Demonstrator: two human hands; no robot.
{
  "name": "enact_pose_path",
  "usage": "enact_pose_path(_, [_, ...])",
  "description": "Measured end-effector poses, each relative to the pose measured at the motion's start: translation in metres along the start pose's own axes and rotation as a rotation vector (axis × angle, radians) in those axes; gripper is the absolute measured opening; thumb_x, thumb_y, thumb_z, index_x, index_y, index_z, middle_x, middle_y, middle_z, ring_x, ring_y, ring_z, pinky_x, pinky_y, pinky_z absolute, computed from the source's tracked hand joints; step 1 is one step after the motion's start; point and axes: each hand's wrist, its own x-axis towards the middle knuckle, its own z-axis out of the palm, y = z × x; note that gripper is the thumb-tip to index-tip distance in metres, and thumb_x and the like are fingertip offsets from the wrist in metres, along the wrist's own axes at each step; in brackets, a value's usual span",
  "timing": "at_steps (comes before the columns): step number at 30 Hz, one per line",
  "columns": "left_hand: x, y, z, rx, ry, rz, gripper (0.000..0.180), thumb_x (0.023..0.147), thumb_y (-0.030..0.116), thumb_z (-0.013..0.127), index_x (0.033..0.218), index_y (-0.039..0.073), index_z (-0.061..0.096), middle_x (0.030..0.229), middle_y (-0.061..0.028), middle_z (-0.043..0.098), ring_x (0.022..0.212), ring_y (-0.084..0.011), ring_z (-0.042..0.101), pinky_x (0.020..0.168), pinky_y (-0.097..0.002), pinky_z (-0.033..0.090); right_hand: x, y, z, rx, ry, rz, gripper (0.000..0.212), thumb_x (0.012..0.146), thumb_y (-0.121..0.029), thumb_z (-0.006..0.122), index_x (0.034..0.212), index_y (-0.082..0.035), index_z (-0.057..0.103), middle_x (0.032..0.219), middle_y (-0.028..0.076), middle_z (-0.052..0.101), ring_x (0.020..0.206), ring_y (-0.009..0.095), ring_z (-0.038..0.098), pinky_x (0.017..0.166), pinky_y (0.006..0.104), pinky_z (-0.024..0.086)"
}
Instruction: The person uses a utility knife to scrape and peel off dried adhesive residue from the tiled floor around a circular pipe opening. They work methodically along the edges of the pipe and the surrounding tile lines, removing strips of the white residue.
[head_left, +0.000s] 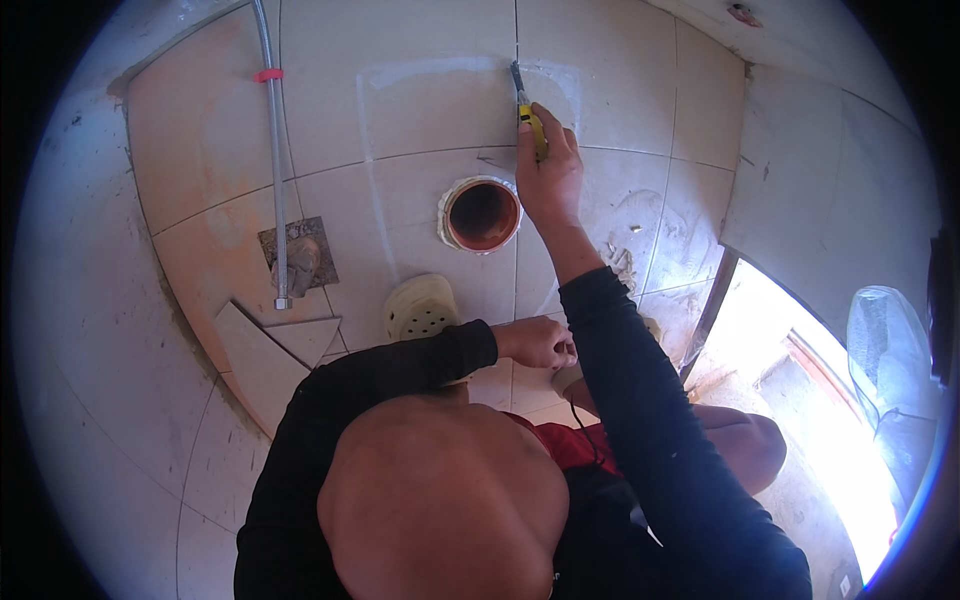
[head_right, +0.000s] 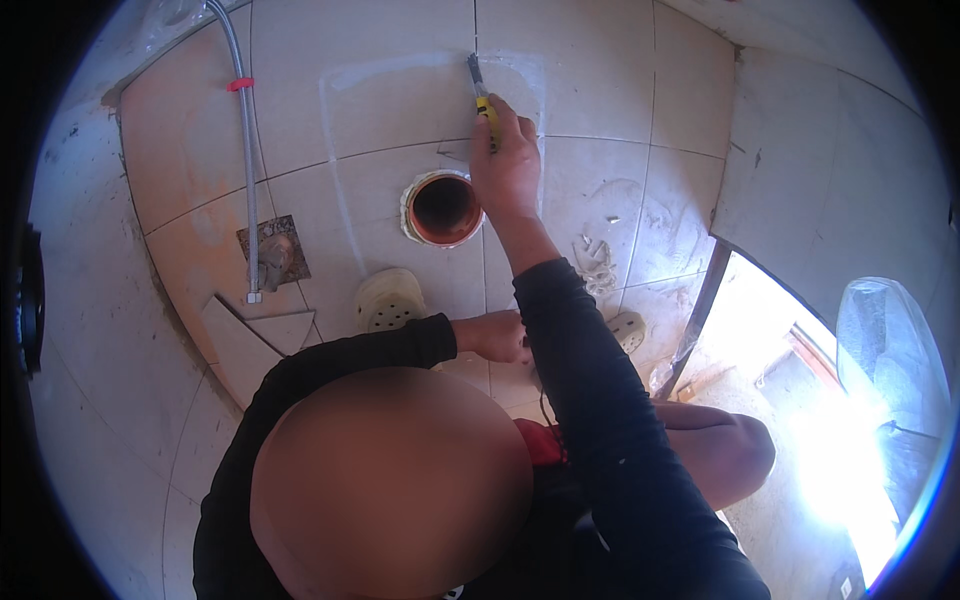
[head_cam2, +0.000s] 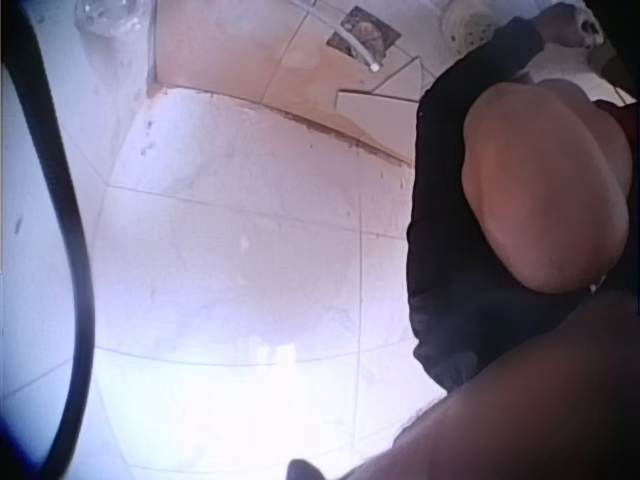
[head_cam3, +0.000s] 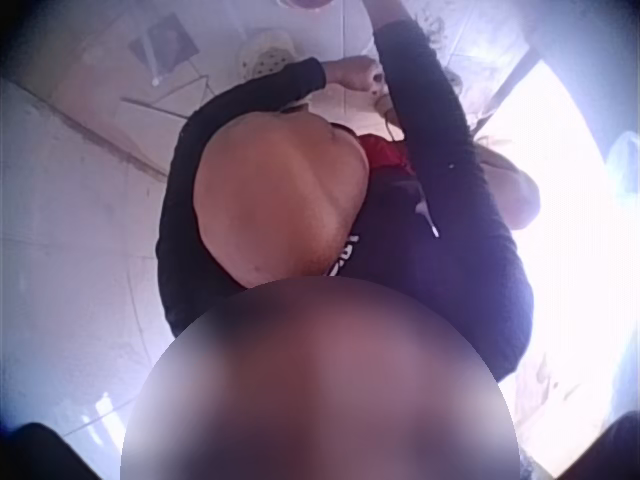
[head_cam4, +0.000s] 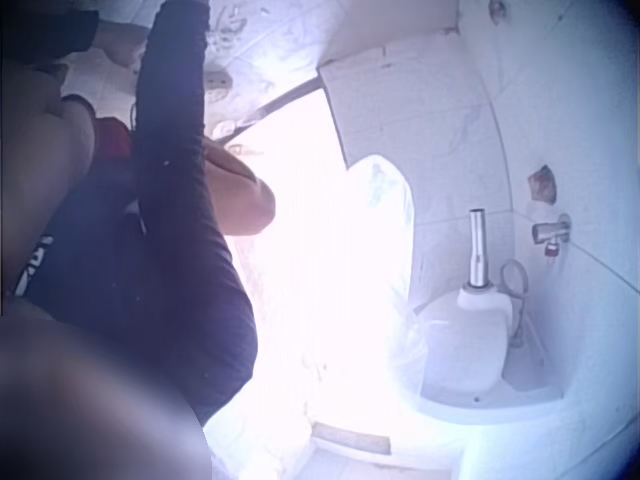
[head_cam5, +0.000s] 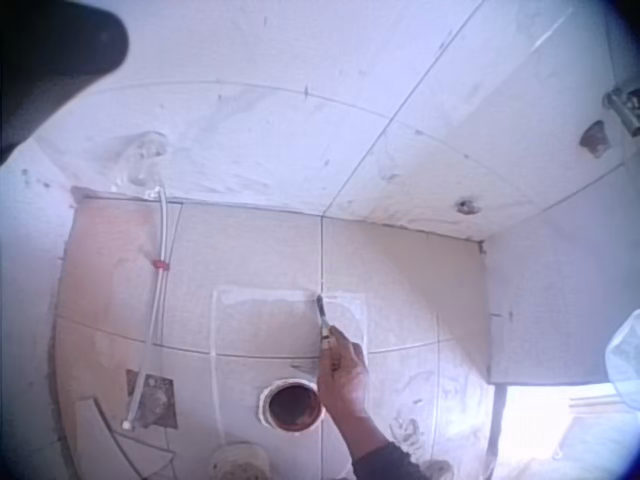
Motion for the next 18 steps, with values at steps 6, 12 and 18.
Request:
enact_pose_path(6, [-0.005,0.004,-0.004,0.005,0.007,0.008,0.032,0.094,0.032,0.065,0.106,0.004,0.073,0.085,-0.0082,0.075,0.085,-0.0241,0.071,0.082,-0.0375,0.054,0.002,-0.002,0.003,0.074,0.015,-0.035,0.032,0.1,-0.024,0.06,0.128,-0.009,0.066,0.113,0.022,0.064,0.099,0.037,0.067,0.087,0.0438,0.054])
enact_pose_path(12, [-0.002,-0.004,0.001,-0.008,0.023,0.016,0.031,0.093,0.032,0.065,0.104,0.004,0.074,0.084,-0.0075,0.075,0.085,-0.0244,0.071,0.082,-0.0376,0.054,0.0,-0.003,0.004,0.059,-0.005,-0.021,0.031,0.098,-0.023,0.062,0.124,-0.005,0.066,0.111,0.023,0.064,0.1,0.038,0.067,0.088,0.0439,0.054])
enact_pose_path(18, [0.002,-0.012,0.007,0.042,0.109,0.087,0.032,0.093,0.032,0.065,0.102,0.003,0.074,0.083,-0.0076,0.075,0.085,-0.0245,0.072,0.081,-0.0371,0.054,0.003,-0.002,0.009,0.068,-0.022,0.043,0.03,0.097,-0.02,0.061,0.123,-0.007,0.065,0.11,0.024,0.062,0.099,0.043,0.064,0.088,0.0479,0.053])
